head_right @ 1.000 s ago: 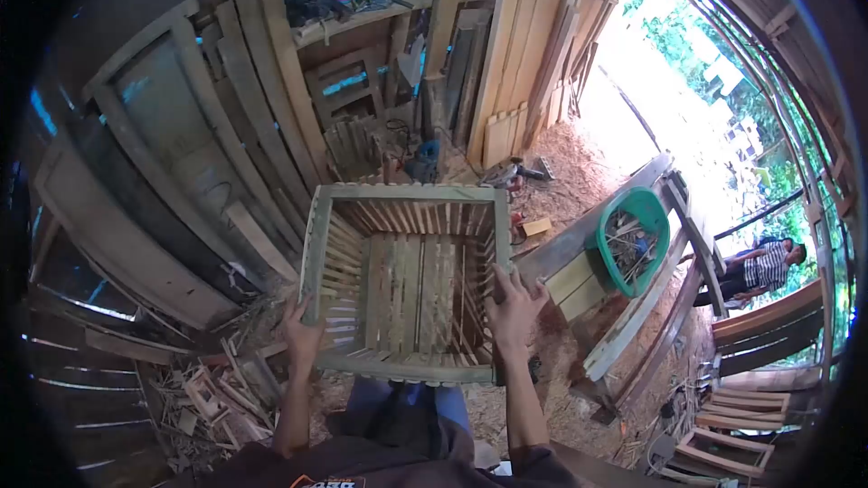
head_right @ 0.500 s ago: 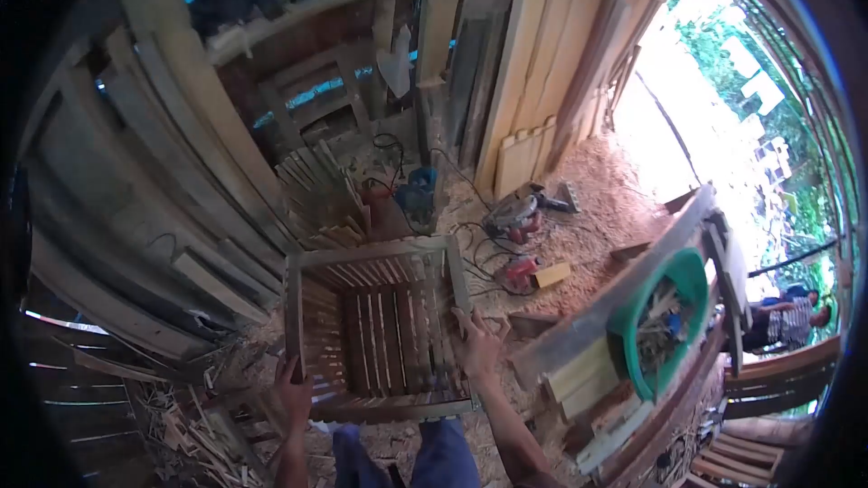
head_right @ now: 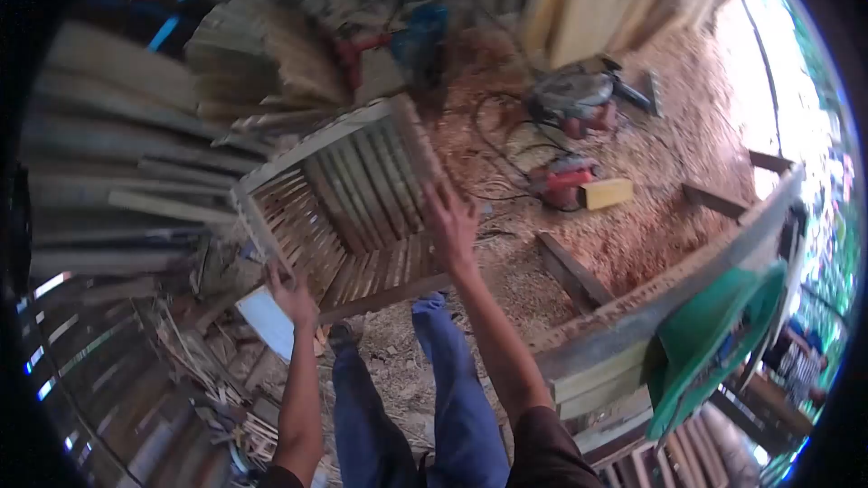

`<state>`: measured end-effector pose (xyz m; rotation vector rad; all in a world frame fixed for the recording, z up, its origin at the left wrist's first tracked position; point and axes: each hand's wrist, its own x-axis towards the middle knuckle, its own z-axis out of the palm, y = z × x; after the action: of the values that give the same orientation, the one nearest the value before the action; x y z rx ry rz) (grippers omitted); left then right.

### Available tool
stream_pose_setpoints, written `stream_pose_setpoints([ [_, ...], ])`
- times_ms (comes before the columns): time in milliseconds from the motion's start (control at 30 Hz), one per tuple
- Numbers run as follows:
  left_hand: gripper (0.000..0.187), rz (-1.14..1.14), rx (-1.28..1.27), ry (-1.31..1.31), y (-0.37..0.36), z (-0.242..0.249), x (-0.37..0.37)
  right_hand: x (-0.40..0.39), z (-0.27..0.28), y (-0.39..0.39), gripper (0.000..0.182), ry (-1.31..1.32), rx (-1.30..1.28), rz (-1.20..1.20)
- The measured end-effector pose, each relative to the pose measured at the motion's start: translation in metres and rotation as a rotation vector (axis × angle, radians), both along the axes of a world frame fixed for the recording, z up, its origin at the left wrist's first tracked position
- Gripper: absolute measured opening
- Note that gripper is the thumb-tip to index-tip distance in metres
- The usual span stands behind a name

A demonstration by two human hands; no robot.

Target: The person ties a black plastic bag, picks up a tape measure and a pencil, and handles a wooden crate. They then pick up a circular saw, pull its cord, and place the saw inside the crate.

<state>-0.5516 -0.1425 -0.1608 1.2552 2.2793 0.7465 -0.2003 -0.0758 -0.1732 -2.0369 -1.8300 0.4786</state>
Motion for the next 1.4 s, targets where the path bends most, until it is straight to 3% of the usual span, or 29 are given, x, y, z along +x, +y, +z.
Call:
stream_pose_setpoints([
  [33, 0.051, -0.039, 0.006, -0.02, -0.001, 0.013, 0.011, 0.008, 0.008, -0.011, 0.061, -0.02, 0.0, 0.044],
  [100, 0.048, -0.223, -0.046, 0.238, -0.003, 0.043, 0.025, 0.015, 0.045, -0.021, 0.06, 0.015, 0.024, -0.005],
  [133, 0.048, -0.243, -0.022, 0.238, 0.005, 0.067, 0.04, 0.016, 0.063, -0.025, 0.06, 0.073, 0.034, -0.015],
  [200, 0.044, -0.189, -0.116, -0.261, 0.011, 0.108, 0.079, 0.028, 0.097, -0.03, 0.058, 0.111, 0.033, -0.087],
  [300, 0.039, -0.449, -0.112, -0.215, 0.027, 0.139, 0.112, 0.047, 0.138, -0.037, 0.051, 0.14, 0.063, -0.201],
  [533, 0.034, -0.673, -0.159, -0.564, 0.082, 0.19, 0.189, 0.091, 0.195, -0.069, 0.049, 0.157, -0.002, -0.426],
  [767, 0.031, -0.923, -0.206, -0.635, 0.128, 0.251, 0.25, 0.131, 0.249, -0.088, 0.047, 0.246, 0.022, -0.691],
  [867, 0.03, -0.96, -0.231, -0.619, 0.144, 0.243, 0.271, 0.153, 0.252, -0.076, 0.045, 0.259, 0.021, -0.72],
  [1033, 0.031, -0.989, -0.234, -0.554, 0.176, 0.216, 0.335, 0.213, 0.209, -0.028, 0.044, 0.339, 0.014, -0.734],
  [1167, 0.029, -0.848, -0.352, -0.623, 0.209, 0.182, 0.41, 0.285, 0.138, 0.025, 0.045, 0.442, -0.004, -0.754],
  [1333, 0.031, -0.954, -0.413, -0.476, 0.254, 0.062, 0.5, 0.379, -0.006, 0.08, 0.051, 0.317, 0.003, -0.697],
  [1400, 0.032, -1.051, -0.311, -0.435, 0.277, 0.028, 0.544, 0.416, -0.047, 0.105, 0.055, 0.329, 0.006, -0.726],
])
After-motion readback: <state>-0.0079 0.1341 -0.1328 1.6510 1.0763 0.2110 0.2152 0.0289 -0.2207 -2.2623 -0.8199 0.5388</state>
